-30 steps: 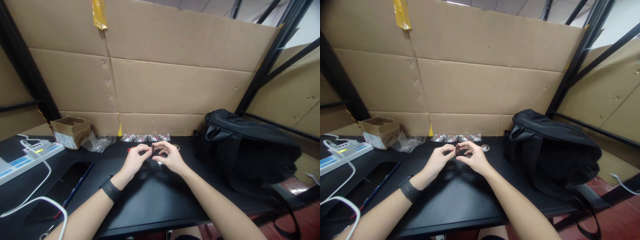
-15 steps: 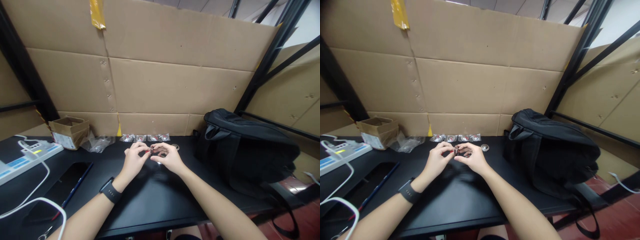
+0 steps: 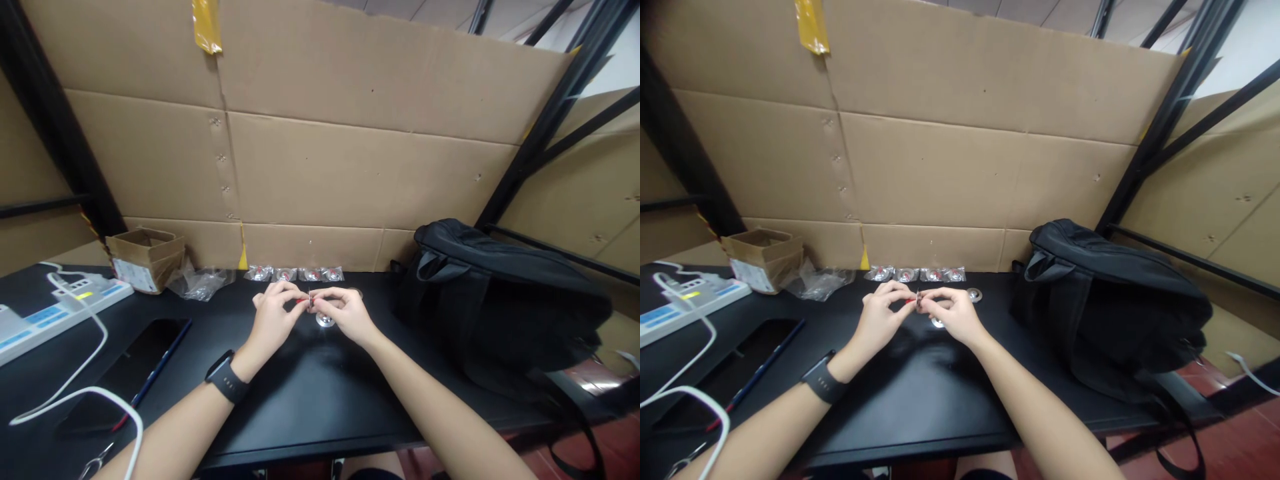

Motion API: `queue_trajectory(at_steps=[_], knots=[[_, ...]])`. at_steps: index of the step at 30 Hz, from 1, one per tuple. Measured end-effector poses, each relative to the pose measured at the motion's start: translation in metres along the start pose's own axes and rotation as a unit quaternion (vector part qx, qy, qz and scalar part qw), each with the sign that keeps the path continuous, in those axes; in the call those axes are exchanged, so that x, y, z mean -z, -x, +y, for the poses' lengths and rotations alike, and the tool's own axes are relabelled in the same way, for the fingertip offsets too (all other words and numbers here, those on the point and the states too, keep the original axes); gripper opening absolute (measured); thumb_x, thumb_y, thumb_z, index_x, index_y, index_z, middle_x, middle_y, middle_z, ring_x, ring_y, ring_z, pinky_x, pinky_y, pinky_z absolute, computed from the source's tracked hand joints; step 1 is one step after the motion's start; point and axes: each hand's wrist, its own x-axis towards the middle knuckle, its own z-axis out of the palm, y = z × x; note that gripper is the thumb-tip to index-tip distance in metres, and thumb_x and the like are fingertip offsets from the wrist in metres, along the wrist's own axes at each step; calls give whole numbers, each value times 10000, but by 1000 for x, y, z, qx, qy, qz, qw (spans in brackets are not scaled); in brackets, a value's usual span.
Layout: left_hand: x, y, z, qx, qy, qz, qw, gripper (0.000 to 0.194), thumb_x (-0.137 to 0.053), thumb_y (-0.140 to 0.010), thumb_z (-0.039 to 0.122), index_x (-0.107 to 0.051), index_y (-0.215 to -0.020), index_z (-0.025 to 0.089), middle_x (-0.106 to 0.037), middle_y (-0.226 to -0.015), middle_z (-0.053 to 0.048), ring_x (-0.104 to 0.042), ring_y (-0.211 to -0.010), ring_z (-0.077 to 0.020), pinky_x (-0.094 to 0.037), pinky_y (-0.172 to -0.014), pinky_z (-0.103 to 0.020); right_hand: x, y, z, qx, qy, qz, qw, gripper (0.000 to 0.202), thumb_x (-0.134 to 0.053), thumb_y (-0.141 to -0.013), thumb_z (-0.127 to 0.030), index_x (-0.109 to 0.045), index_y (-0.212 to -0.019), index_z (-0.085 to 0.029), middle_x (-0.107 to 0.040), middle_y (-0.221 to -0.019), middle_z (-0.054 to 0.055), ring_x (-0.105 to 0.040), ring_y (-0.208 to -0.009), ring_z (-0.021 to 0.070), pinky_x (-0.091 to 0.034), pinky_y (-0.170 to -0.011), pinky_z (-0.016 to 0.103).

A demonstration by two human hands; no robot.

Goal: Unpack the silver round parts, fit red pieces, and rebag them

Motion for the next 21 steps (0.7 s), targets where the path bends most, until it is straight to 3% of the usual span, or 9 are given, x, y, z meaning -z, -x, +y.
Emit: queue_trajectory(at_steps=[4, 10, 13, 16, 19, 21], knots=[[1, 1, 1, -7, -26, 12, 1000, 153, -661, -880, 375, -784, -849, 288, -702, -981, -35, -582, -1039, -249, -346, -891, -401, 0, -1, 3, 5, 16, 6, 1000, 299, -763, -793, -439, -746, -908, -164, -711, -1139, 123, -741, -851, 227, -611, -741, 344], [2, 2, 6, -34, -6, -7, 999, 141, -662, -877, 377, -769, -861, 286, -690, -1022, -28, -580, -1062, -238, -351, -932, -393, 3, -4, 4, 82, 122, 17, 989, 194, -696, -860, -378, -715, -824, -188, -663, -1095, 100, -670, -980, 218, -582, -758, 307], [7, -2, 6, -15, 29, 23, 999, 164, -578, -918, 337, -726, -956, 278, -666, -1095, -27, -580, -1102, -219, -377, -964, -379, 8, -3, -3, 112, 209, 26, 971, 178, -626, -909, -337, -683, -837, -184, -618, -1123, 104, -646, -1003, 215, -569, -743, 300], [15, -8, -2, 32, 22, 60, 997, 183, -512, -925, 275, -679, -999, 274, -651, -1118, -21, -593, -1076, -206, -390, -969, -390, 15, 0, -12, 152, 333, -42, 930, 119, -603, -916, -266, -655, -845, -186, -573, -1214, 113, -600, -1116, 238, -539, -891, 367], [21, -12, -16, 77, -65, -7, 995, 177, -530, -881, 261, -681, -969, 295, -643, -1132, -19, -565, -1105, -252, -385, -958, -452, 23, 3, -22, 187, 418, -104, 883, 74, -577, -924, -209, -620, -867, -190, -513, -1330, 125, -502, -1272, 263, -421, -1074, 444], [21, -11, -28, 89, -133, -75, 984, 184, -553, -857, 280, -690, -976, 315, -634, -1152, -31, -521, -1146, -299, -378, -936, -496, 26, 3, -28, 192, 430, -104, 876, 79, -540, -945, -198, -597, -890, -195, -491, -1355, 128, -475, -1303, 256, -390, -1101, 441]])
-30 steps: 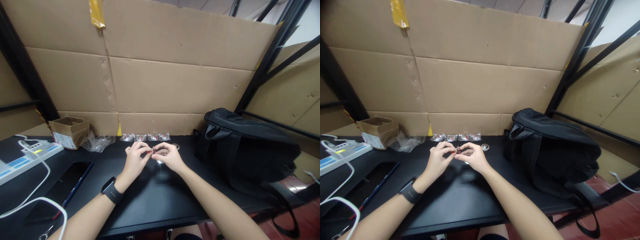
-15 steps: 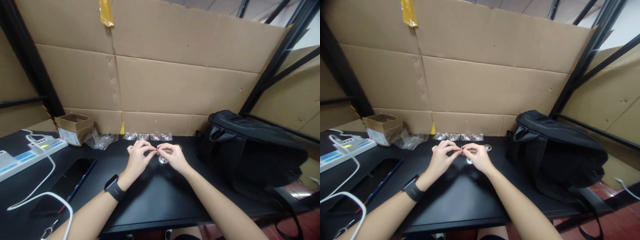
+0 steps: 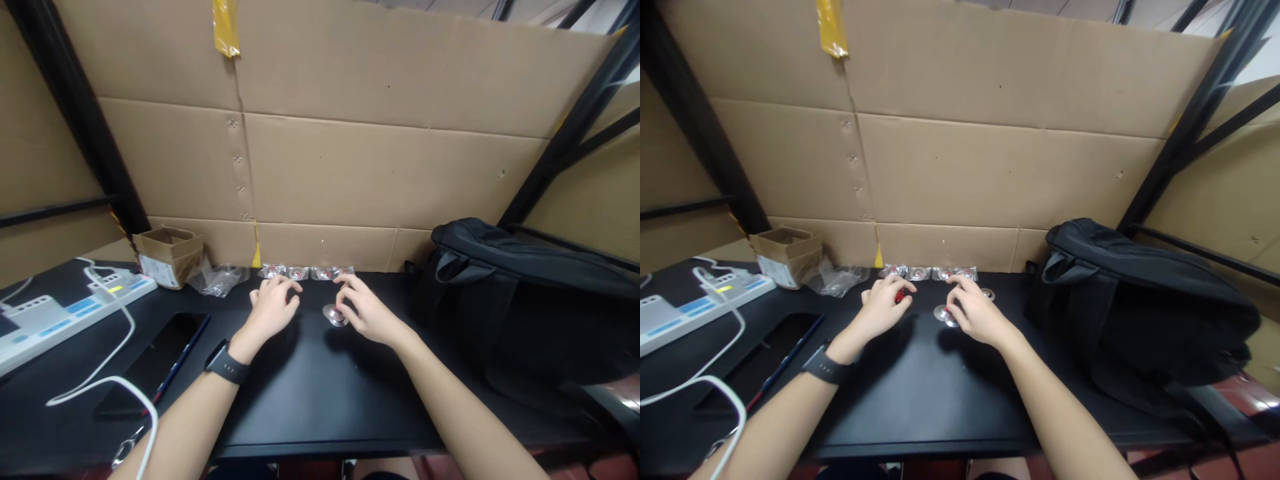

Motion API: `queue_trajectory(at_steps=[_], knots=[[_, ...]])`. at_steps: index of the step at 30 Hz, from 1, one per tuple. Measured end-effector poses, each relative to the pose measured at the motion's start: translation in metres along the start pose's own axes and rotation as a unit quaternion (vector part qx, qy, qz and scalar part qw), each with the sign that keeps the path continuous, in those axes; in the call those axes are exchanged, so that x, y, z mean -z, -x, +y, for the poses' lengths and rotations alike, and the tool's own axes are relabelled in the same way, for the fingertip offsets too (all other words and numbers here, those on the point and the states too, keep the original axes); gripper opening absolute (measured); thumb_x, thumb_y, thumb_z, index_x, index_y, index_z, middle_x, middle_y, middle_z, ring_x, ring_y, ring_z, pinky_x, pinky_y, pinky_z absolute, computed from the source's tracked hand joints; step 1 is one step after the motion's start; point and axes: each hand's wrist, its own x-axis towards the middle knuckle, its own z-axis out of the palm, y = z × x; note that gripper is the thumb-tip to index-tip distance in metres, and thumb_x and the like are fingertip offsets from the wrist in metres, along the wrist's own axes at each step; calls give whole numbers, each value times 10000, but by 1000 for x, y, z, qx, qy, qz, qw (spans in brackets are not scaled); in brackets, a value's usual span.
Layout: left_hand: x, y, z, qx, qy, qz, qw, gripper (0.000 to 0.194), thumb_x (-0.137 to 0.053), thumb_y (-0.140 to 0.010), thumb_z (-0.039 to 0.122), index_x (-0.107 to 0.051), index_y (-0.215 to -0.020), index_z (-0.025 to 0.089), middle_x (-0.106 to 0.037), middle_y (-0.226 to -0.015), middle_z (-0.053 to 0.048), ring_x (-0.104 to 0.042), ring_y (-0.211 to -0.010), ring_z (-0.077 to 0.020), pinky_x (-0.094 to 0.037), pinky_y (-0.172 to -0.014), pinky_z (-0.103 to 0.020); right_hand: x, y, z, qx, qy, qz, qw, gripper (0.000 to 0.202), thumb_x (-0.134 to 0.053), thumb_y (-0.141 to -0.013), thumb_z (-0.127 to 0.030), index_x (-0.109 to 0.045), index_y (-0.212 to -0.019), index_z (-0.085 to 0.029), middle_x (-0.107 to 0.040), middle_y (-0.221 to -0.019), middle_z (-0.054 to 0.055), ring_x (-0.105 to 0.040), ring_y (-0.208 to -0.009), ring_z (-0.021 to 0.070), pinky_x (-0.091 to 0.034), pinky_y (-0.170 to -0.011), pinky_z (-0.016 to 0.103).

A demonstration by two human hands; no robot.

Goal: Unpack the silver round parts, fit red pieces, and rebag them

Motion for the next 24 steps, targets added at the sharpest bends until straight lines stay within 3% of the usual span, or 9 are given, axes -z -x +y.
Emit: queue_trajectory(at_steps=[3, 6, 8, 11, 14, 19, 21, 24], knots=[[-7, 0, -13, -11, -68, -45, 997, 236, -553, -864, 321, -674, -1066, 322, -611, -1198, -63, -478, -1170, -323, -375, -921, -516, 6, 0, -1, -4, -7, 3, 1000, 106, -512, -967, -218, -580, -887, -204, -499, -1326, 120, -494, -1278, 241, -418, -1065, 407], [-7, -1, -20, -6, -114, -35, 993, 274, -525, -885, 338, -661, -1119, 297, -586, -1241, -97, -448, -1199, -330, -371, -934, -515, 8, 0, 0, -12, -5, 0, 1000, 126, -500, -978, -242, -578, -884, -208, -512, -1302, 115, -523, -1234, 238, -445, -1022, 391], [1, -4, -25, 18, -155, 8, 988, 296, -522, -884, 337, -659, -1137, 267, -557, -1290, -128, -415, -1234, -353, -363, -942, -524, 9, 1, 2, -19, 0, -1, 1000, 127, -496, -980, -245, -577, -888, -210, -520, -1294, 111, -541, -1206, 232, -456, -1004, 385], [19, -10, -40, 70, -208, 115, 969, 363, -541, -864, 318, -622, -1209, 238, -500, -1377, -161, -364, -1274, -381, -345, -953, -538, 11, 2, 4, -25, 8, -16, 1000, 123, -502, -974, -237, -583, -885, -210, -525, -1295, 104, -557, -1180, 223, -456, -1009, 378], [33, -13, -65, 154, -220, 174, 948, 483, -569, -829, 311, -554, -1302, 216, -558, -1313, -178, -391, -1228, -388, -346, -926, -541, 16, 5, 7, -20, 22, -48, 998, 127, -514, -962, -217, -595, -865, -210, -521, -1307, 98, -531, -1229, 226, -428, -1053, 378], [36, -15, -99, 221, -205, 130, 945, 267, -550, -816, 340, -710, -1003, 237, -671, -1123, -142, -440, -1131, -388, -309, -886, -541, 27, 8, 12, -24, 36, -54, 998, 102, -532, -945, -204, -599, -869, -212, -542, -1280, 89, -527, -1227, 226, -422, -1062, 377], [37, -16, -101, 227, -202, 142, 942, 246, -518, -836, 338, -728, -898, 228, -681, -1060, -142, -456, -1090, -378, -292, -870, -532, 30, 9, 15, -29, 42, -65, 997, 102, -537, -936, -200, -605, -861, -210, -558, -1259, 88, -543, -1203, 228, -432, -1045, 377], [44, -18, -89, 206, -186, 204, 939, 245, -505, -857, 338, -715, -873, 212, -687, -1018, -141, -474, -1069, -362, -278, -865, -510, 34, 12, 20, -41, 39, -78, 995, 123, -524, -937, -196, -606, -846, -203, -581, -1214, 90, -574, -1146, 218, -452, -1004, 359]])
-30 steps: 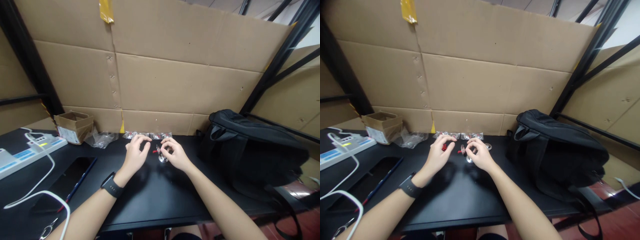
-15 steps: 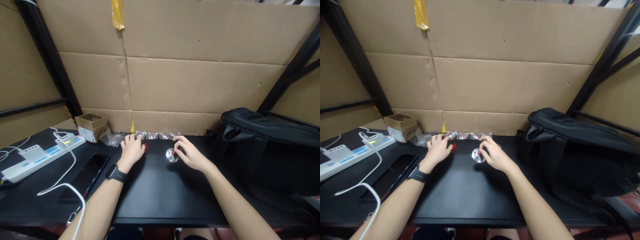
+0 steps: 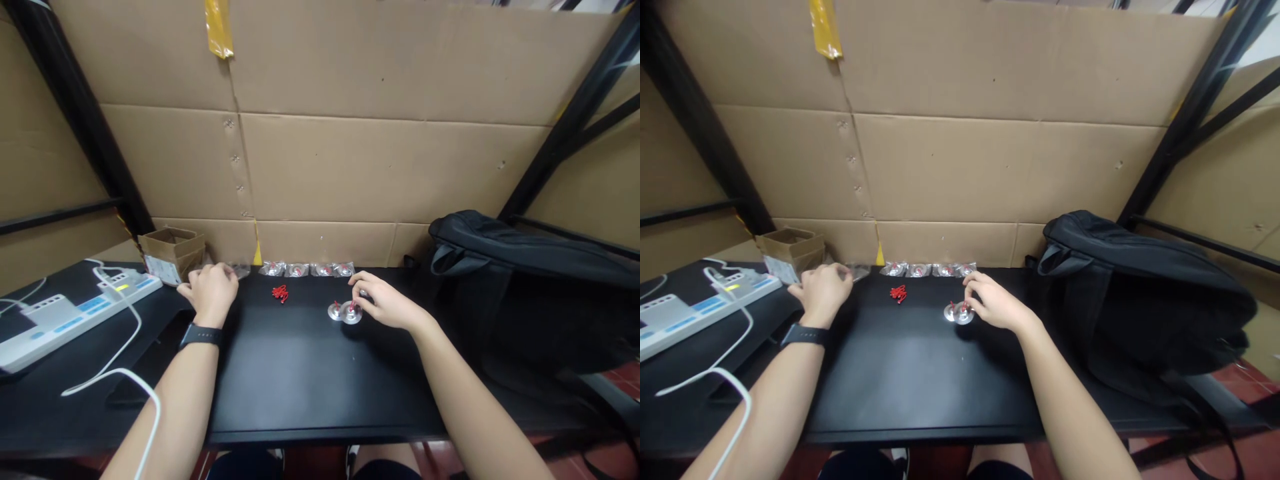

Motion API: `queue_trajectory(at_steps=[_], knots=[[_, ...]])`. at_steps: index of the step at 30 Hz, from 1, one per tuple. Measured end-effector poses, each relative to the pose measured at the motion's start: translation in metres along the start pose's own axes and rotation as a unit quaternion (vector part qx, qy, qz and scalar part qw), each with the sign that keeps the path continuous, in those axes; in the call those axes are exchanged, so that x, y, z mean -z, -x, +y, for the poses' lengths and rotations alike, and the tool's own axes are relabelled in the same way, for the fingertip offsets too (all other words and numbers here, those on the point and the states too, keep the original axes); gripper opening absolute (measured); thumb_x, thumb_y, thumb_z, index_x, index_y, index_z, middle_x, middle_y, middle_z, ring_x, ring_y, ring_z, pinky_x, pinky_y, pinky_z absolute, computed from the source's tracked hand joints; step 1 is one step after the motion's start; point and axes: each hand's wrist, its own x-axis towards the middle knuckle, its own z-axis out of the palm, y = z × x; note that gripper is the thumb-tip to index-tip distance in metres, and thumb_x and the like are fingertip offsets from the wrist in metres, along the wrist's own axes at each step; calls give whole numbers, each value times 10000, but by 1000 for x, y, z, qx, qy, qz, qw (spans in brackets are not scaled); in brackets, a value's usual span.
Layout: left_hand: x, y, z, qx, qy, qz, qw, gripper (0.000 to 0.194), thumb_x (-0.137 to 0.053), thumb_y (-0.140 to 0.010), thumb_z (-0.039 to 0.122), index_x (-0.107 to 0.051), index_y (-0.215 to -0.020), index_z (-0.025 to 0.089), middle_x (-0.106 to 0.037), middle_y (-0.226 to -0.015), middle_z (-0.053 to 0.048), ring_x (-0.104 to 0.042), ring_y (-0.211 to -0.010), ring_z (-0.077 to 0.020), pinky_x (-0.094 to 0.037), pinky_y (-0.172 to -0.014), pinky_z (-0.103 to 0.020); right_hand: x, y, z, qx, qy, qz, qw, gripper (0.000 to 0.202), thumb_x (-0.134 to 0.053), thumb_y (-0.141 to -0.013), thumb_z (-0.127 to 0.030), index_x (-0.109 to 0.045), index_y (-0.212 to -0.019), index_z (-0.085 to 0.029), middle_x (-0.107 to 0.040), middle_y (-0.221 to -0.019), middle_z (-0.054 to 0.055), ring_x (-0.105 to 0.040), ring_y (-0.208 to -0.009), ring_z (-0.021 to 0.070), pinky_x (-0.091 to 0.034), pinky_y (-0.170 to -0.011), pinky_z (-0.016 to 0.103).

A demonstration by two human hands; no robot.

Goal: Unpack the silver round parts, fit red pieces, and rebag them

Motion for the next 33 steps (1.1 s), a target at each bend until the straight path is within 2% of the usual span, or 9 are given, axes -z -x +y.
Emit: queue_trajectory(at_steps=[4, 9, 12, 15, 17, 20, 23, 27, 33], knots=[[14, 12, 29, -99, 92, 63, 989, 208, -512, -902, 338, -684, -901, 222, -714, -997, -103, -511, -1095, -317, -256, -903, -482, 1, 3, 9, -16, 4, -26, 1000, 119, -550, -902, -180, -607, -798, -190, -616, -1110, 86, -611, -1022, 201, -477, -925, 327], [1, 54, 78, -316, 144, -11, 938, 172, -529, -946, 292, -698, -927, 259, -747, -1004, -61, -542, -1108, -270, -247, -920, -466, -1, 5, 23, -52, 13, -52, 997, 93, -608, -795, -133, -623, -713, -175, -657, -996, 74, -632, -893, 182, -483, -840, 285], [-12, 76, 97, -398, 127, -50, 907, 228, -483, -978, 259, -705, -924, 262, -750, -973, -60, -542, -1116, -265, -270, -906, -460, -2, 6, 28, -66, 7, -80, 995, 85, -602, -763, -113, -636, -709, -170, -675, -877, 50, -638, -793, 163, -477, -760, 253], [-16, 87, 104, -432, 101, -84, 892, 230, -484, -964, 235, -706, -904, 246, -739, -949, -81, -541, -1105, -280, -302, -895, -454, -1, 6, 28, -98, -13, -112, 989, 100, -578, -767, -108, -653, -736, -167, -686, -788, 29, -637, -695, 143, -461, -665, 229], [-12, 90, 105, -432, 94, -96, 892, 205, -503, -945, 248, -703, -989, 246, -729, -995, -96, -540, -1104, -292, -318, -895, -457, -1, 6, 26, -124, -35, -123, 984, 78, -593, -792, -146, -668, -798, -167, -705, -786, 27, -651, -684, 142, -459, -640, 222], [-5, 95, 108, -434, 97, -88, 891, 312, -530, -921, 260, -643, -1212, 249, -682, -1190, -113, -520, -1159, -303, -337, -904, -454, -1, 7, 26, -152, -58, -136, 977, 169, -695, -786, -263, -686, -927, -170, -735, -843, 35, -673, -712, 153, -470, -646, 224], [-4, 101, 112, -497, 97, -83, 858, 435, -515, -921, 187, -565, -1337, 306, -595, -1368, -78, -482, -1249, -282, -346, -930, -431, -4, 7, 28, -166, -56, -160, 972, 235, -759, -731, -250, -701, -949, -184, -743, -835, 22, -673, -695, 152, -473, -637, 221], [-13, 107, 116, -568, 80, -84, 815, 397, -511, -938, 134, -608, -1256, 351, -565, -1417, -21, -444, -1315, -266, -329, -987, -443, -8, 6, 29, -182, -58, -166, 967, 119, -735, -725, -158, -719, -841, -180, -735, -751, 13, -671, -650, 146, -475, -617, 214], [-20, 108, 117, -567, 69, -84, 816, 211, -535, -965, 188, -662, -1112, 269, -667, -1230, -63, -454, -1321, -259, -331, -980, -439, -11, 3, 27, -195, -14, -146, 970, 76, -775, -671, -133, -737, -723, -173, -728, -693, 26, -680, -651, 170, -467, -602, 224]])
